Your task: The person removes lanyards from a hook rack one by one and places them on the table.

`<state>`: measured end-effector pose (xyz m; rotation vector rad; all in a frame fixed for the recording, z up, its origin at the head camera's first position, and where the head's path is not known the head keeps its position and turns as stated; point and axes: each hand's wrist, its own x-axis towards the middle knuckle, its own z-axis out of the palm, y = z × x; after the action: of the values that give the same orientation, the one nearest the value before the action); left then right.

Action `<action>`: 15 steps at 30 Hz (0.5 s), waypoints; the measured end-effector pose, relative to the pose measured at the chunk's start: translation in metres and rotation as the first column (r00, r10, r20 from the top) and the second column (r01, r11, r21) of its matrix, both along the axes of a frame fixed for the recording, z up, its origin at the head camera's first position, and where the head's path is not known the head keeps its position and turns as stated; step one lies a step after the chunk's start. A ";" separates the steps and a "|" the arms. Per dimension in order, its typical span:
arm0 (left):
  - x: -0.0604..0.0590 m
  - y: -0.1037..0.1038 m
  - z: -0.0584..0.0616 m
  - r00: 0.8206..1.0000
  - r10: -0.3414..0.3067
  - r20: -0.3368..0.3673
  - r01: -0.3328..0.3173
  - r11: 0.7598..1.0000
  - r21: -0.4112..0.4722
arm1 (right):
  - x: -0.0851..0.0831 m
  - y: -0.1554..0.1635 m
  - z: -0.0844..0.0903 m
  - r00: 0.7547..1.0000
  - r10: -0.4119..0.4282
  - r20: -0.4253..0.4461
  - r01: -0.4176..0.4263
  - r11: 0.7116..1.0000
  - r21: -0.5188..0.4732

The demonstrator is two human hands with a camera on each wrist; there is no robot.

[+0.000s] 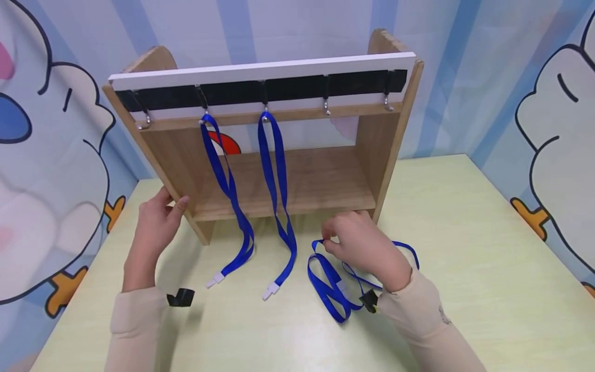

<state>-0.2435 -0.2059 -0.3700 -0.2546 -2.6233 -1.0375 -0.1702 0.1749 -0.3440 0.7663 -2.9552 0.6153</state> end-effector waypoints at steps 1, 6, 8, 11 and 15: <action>0.000 0.000 0.000 1.000 0.000 0.002 0.000 1.000 0.001 | -0.002 -0.001 -0.002 1.000 -0.004 0.004 0.004 1.000 0.003; 0.000 0.000 0.001 1.000 -0.002 0.010 0.001 1.000 0.006 | -0.008 -0.006 -0.011 1.000 -0.022 0.021 0.022 1.000 0.011; 0.000 0.000 0.001 1.000 -0.001 0.012 0.001 1.000 0.007 | -0.010 -0.008 -0.015 0.999 -0.034 0.026 0.034 0.999 0.019; 0.000 0.000 0.001 1.000 0.001 0.017 -0.001 1.000 0.006 | -0.014 -0.010 -0.022 0.997 -0.058 0.048 0.057 0.998 0.029; 0.000 -0.001 0.000 1.000 0.001 0.013 -0.001 1.000 0.003 | -0.018 -0.011 -0.032 0.995 -0.080 0.056 0.078 0.996 0.041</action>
<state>-0.2432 -0.2065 -0.3702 -0.2460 -2.6333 -1.0464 -0.1882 0.1637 -0.3755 0.6408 -3.0410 0.5863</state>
